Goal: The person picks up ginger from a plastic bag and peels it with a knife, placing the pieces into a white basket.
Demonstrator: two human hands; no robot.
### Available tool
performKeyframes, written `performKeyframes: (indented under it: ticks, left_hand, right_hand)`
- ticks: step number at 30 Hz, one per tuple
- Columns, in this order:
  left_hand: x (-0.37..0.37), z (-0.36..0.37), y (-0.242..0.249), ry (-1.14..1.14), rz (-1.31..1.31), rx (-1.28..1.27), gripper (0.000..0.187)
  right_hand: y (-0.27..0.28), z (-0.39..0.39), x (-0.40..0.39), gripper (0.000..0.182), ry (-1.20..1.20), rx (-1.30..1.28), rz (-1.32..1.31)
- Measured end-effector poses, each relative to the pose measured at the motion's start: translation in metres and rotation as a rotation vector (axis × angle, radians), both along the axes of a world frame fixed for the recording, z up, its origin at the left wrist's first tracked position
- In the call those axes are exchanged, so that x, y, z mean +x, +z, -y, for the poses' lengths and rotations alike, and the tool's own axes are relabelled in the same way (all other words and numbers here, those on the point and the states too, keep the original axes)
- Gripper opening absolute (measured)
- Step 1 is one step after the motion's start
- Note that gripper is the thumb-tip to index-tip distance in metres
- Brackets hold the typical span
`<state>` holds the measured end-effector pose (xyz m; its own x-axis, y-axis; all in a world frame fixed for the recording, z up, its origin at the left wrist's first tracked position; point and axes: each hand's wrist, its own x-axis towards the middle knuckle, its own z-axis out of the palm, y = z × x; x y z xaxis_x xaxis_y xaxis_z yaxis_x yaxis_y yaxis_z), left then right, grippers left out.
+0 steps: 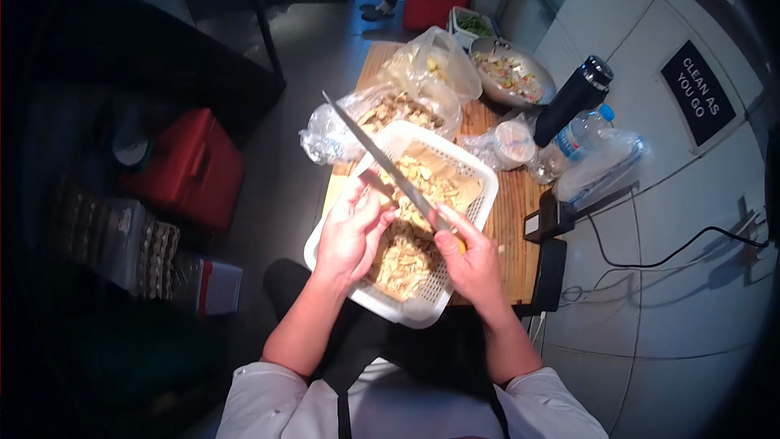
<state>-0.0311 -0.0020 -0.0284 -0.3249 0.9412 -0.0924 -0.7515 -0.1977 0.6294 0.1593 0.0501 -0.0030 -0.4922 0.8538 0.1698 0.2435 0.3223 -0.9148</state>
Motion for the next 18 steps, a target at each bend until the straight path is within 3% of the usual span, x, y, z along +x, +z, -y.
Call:
performKeyframes:
  ticks: [4, 7, 18]
  left_hand:
    - [-0.002, -0.001, -0.013, 0.047, 0.052, 0.078, 0.049]
    - [0.001, -0.006, -0.012, 0.102, 0.08, 0.084, 0.052]
    - [0.004, -0.006, -0.009, 0.16, 0.135, 0.045, 0.054]
  right_hand:
    - [-0.004, 0.001, 0.0, 0.049, -0.009, 0.287, 0.038]
    - [-0.01, 0.005, 0.001, 0.05, -0.004, 0.365, 0.111]
    - [-0.012, 0.008, 0.0, 0.051, -0.051, 0.411, 0.186]
